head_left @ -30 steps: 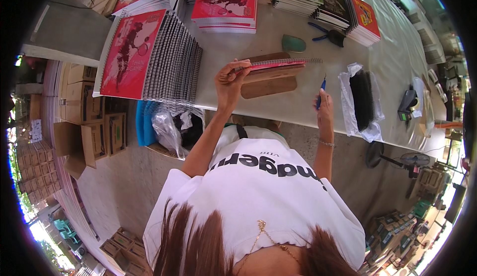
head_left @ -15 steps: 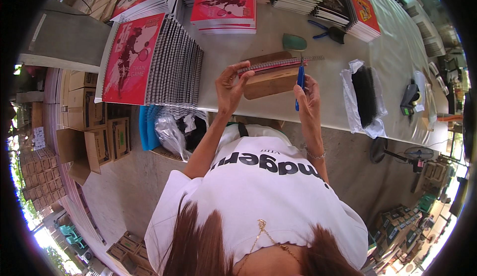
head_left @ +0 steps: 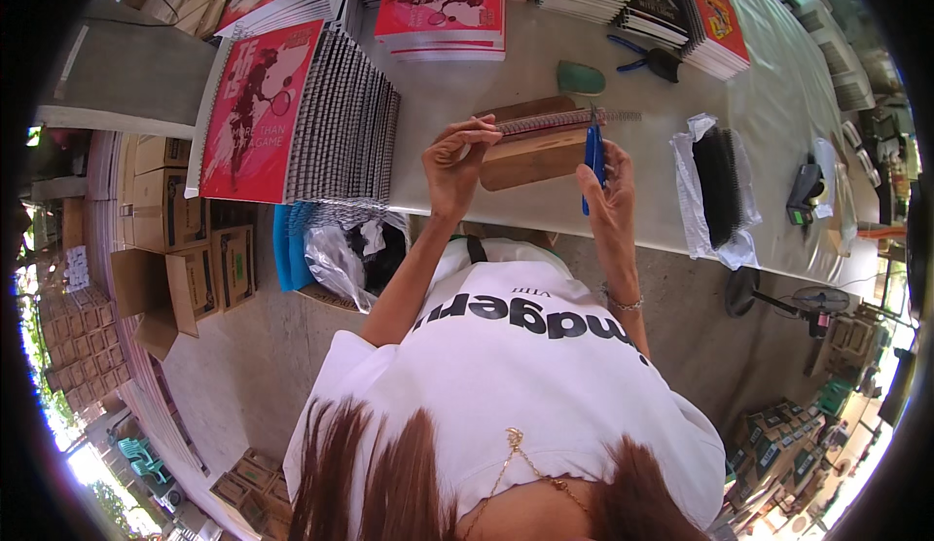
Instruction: The person assembles spiral-bound notebooks by placing covers and paper onto a wooden jig and trimming the spiral coil with pliers.
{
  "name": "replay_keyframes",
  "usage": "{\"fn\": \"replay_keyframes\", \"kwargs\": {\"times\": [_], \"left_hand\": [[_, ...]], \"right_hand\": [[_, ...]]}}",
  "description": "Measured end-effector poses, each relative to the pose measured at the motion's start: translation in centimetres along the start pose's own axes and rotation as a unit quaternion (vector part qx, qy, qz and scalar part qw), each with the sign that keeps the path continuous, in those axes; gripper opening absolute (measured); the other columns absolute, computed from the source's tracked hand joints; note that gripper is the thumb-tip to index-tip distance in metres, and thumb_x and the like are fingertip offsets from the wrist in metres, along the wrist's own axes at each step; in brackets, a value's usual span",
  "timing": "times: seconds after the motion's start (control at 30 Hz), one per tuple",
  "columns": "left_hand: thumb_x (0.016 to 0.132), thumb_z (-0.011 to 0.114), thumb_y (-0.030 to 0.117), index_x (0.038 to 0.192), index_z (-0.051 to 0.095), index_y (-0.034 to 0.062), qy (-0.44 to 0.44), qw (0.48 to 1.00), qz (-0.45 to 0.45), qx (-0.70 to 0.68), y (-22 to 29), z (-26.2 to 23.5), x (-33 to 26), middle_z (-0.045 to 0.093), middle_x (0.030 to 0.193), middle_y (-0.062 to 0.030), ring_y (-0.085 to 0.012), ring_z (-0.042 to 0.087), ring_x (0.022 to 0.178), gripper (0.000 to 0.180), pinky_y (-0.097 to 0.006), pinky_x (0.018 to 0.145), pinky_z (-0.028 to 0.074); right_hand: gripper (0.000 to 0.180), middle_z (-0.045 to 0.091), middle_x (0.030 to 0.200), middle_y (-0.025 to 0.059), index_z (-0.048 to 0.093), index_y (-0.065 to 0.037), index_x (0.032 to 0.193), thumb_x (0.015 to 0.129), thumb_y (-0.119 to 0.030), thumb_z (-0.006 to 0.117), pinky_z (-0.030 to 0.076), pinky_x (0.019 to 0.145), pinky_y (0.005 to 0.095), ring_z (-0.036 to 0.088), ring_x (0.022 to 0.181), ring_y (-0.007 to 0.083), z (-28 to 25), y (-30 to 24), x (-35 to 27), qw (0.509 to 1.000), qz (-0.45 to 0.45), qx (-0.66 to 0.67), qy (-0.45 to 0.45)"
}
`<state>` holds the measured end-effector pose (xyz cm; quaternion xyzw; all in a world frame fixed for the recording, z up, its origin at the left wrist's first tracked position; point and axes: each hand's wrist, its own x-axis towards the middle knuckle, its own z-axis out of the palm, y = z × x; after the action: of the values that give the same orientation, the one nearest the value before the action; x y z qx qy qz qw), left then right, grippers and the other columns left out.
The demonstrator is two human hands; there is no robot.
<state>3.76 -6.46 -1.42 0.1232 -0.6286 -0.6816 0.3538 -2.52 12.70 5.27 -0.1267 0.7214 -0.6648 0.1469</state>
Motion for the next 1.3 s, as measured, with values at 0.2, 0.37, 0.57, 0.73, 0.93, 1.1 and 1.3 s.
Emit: {"fn": "replay_keyframes", "kwargs": {"times": [0.2,0.37,0.57,0.73,0.93,1.1,1.3], "left_hand": [[0.079,0.068,-0.011,0.094,0.072,0.0024,0.018,0.998,-0.057,-0.017,0.9,0.4,-0.1,0.068,0.102,-0.0064,-0.0203,0.064,0.106,0.020,-0.031,0.096,0.051],[0.080,0.067,-0.008,0.099,0.073,0.0053,-0.004,0.994,-0.001,0.108,0.8,-0.2,0.0,0.071,0.099,-0.0074,-0.0185,0.064,0.107,0.024,-0.032,0.096,0.048],[0.081,0.066,-0.008,0.096,0.069,0.0025,-0.029,0.977,0.063,0.203,1.8,-0.3,0.5,0.071,0.099,-0.0092,-0.0204,0.065,0.107,0.019,-0.032,0.097,0.049],[0.082,0.065,-0.010,0.096,0.066,-0.0005,-0.022,0.998,-0.007,0.062,0.7,-0.1,0.5,0.068,0.103,-0.0111,-0.0210,0.065,0.105,0.018,-0.030,0.095,0.050],[0.082,0.066,-0.010,0.098,0.066,-0.0010,-0.010,0.999,-0.038,-0.034,0.0,0.0,0.2,0.067,0.106,-0.0118,-0.0197,0.065,0.102,0.018,-0.028,0.093,0.051],[0.083,0.068,-0.005,0.097,0.067,-0.0014,-0.002,0.996,-0.048,0.075,0.7,0.0,0.3,0.069,0.103,-0.0109,-0.0152,0.065,0.099,0.014,-0.028,0.090,0.052],[0.081,0.069,-0.004,0.101,0.070,0.0035,-0.006,0.996,-0.016,0.089,0.7,-0.1,0.4,0.072,0.101,-0.0095,-0.0176,0.067,0.102,0.022,-0.029,0.087,0.052]], "right_hand": [[0.053,0.053,0.116,0.0089,0.045,0.002,0.128,0.089,-0.024,0.069,0.038,0.100,0.0287,0.051,0.109,0.0154,0.1,0.8,0.2,1.000,-0.009,-0.020,-0.003],[0.052,0.053,0.117,0.0102,0.046,0.001,0.128,0.088,-0.022,0.069,0.038,0.100,0.0309,0.051,0.111,0.0174,0.3,1.1,0.0,0.999,-0.017,-0.040,-0.012],[0.051,0.053,0.118,0.0107,0.047,0.002,0.127,0.087,-0.020,0.070,0.038,0.101,0.0313,0.051,0.112,0.0182,0.7,0.8,-0.4,0.998,-0.025,-0.062,-0.011],[0.051,0.053,0.118,0.0112,0.047,0.003,0.126,0.086,-0.019,0.070,0.038,0.100,0.0318,0.051,0.111,0.0189,1.0,1.1,-0.7,0.996,-0.045,-0.072,-0.012],[0.053,0.053,0.119,0.0126,0.045,0.004,0.127,0.086,-0.019,0.070,0.037,0.100,0.0326,0.051,0.111,0.0200,0.9,0.8,-0.8,0.996,-0.042,-0.076,-0.008],[0.053,0.053,0.120,0.0131,0.046,0.003,0.127,0.086,-0.019,0.070,0.037,0.100,0.0335,0.051,0.111,0.0206,0.7,0.9,-1.0,0.994,-0.047,-0.101,-0.010],[0.053,0.053,0.120,0.0140,0.047,0.002,0.126,0.084,-0.019,0.072,0.038,0.101,0.0342,0.051,0.112,0.0220,1.0,1.6,-1.0,0.993,-0.062,-0.095,-0.020]]}}
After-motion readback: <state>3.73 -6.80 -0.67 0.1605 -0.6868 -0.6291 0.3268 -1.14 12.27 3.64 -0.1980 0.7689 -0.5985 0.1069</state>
